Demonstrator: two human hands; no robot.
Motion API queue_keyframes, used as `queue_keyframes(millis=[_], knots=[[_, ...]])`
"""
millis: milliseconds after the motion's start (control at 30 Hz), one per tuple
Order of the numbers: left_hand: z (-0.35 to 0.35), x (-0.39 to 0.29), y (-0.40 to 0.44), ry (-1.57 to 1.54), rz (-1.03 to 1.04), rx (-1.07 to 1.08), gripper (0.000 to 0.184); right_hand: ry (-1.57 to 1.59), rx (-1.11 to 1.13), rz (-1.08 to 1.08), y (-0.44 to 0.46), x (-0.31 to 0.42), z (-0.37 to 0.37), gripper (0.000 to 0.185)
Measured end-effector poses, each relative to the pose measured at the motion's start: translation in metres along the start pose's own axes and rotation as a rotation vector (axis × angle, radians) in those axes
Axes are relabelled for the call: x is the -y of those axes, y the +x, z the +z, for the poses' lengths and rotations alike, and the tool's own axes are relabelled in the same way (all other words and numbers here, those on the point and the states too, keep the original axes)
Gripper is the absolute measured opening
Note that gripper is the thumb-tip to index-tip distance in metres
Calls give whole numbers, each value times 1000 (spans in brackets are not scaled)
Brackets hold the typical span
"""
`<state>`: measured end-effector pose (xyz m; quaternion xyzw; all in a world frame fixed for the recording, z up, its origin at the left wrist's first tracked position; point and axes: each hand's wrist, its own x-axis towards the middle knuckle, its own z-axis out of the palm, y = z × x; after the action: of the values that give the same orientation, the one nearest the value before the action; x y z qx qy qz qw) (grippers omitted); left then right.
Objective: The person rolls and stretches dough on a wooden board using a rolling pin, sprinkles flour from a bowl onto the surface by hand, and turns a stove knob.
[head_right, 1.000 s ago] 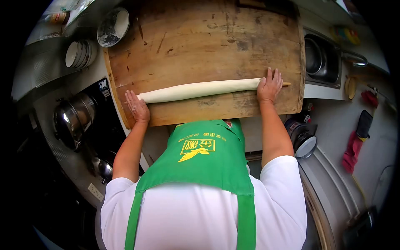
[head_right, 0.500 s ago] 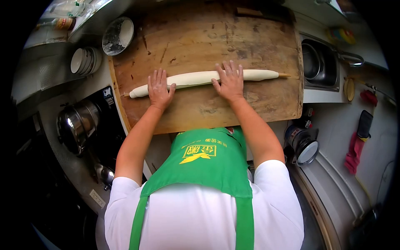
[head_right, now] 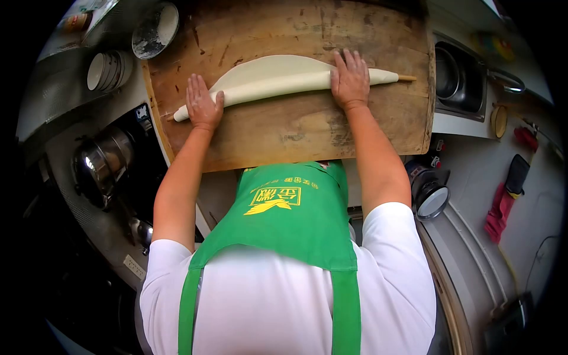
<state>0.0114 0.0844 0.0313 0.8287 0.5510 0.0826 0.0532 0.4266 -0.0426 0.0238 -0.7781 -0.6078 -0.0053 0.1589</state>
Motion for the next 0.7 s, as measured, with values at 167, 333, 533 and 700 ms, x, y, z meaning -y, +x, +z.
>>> queue_keyframes(millis=[167,333,533,700], knots=[[0,9,-43,32,-43,32,86,-48,-13,148,-55,-20,-1,60],[1,29,-42,24,-19,27,83,-70,42,94,-30,-42,-6,62],[0,43,-52,61,-120,-19,84,-71,9,234,-38,-48,-4,65],[-2,53,-55,-58,-84,29,83,-140,2,203,-32,-58,-4,67]])
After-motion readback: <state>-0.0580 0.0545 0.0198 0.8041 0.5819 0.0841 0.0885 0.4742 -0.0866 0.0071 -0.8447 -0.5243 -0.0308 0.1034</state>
